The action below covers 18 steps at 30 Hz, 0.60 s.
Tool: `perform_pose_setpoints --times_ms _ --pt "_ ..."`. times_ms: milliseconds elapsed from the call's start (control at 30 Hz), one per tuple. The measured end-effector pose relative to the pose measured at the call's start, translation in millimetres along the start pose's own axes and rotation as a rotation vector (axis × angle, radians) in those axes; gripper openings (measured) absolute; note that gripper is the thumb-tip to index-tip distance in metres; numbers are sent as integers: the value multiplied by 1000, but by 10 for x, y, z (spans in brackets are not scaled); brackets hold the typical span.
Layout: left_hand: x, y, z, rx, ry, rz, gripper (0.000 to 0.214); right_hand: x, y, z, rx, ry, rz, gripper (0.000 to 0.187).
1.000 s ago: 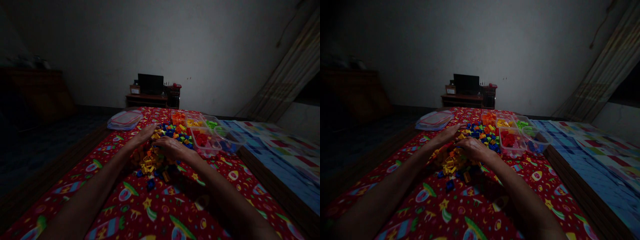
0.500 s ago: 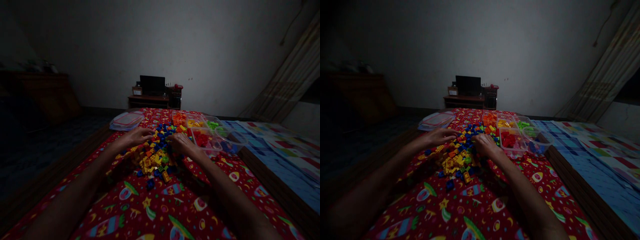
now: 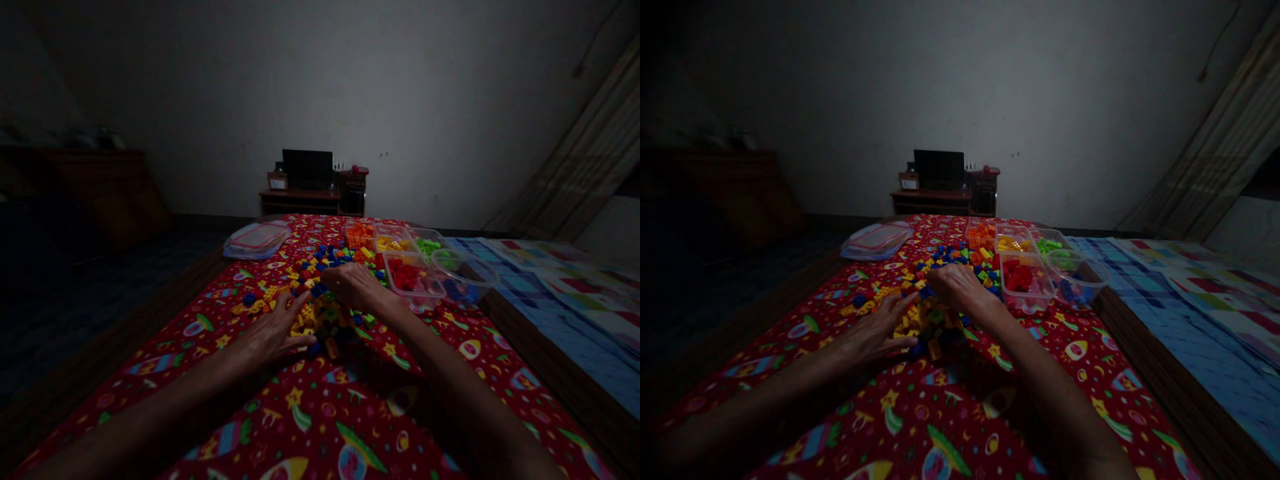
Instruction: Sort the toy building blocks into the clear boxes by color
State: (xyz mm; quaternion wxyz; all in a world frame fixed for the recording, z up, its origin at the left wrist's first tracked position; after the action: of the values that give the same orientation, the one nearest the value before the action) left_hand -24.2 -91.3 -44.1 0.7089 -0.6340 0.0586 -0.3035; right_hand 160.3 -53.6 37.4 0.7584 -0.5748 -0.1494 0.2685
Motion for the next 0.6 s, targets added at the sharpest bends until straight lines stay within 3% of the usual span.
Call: perform_pose_setpoints --times_ms 233,400,600 --pt "100 -70 704 178 119 -88 56 189 -56 4 23 49 -2 23" --pt "202 -207 1171 168 109 -80 59 411 -91 2 106 170 -10 26" --pt "118 -276 1436 247 22 -161 54 621 -52 -1 128 261 -12 23"
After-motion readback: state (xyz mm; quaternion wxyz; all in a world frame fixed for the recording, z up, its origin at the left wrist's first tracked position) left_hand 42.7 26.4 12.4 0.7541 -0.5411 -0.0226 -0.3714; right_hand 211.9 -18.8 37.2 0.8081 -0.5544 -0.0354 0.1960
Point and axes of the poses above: each hand's wrist, its own z-axis towards the middle knuckle, its own y-axis out of the palm, x = y × z, the point moved 3 cm from there along z, towards the middle knuckle, and after that the axes turned 7 degrees about y, right-handed, at the moved point
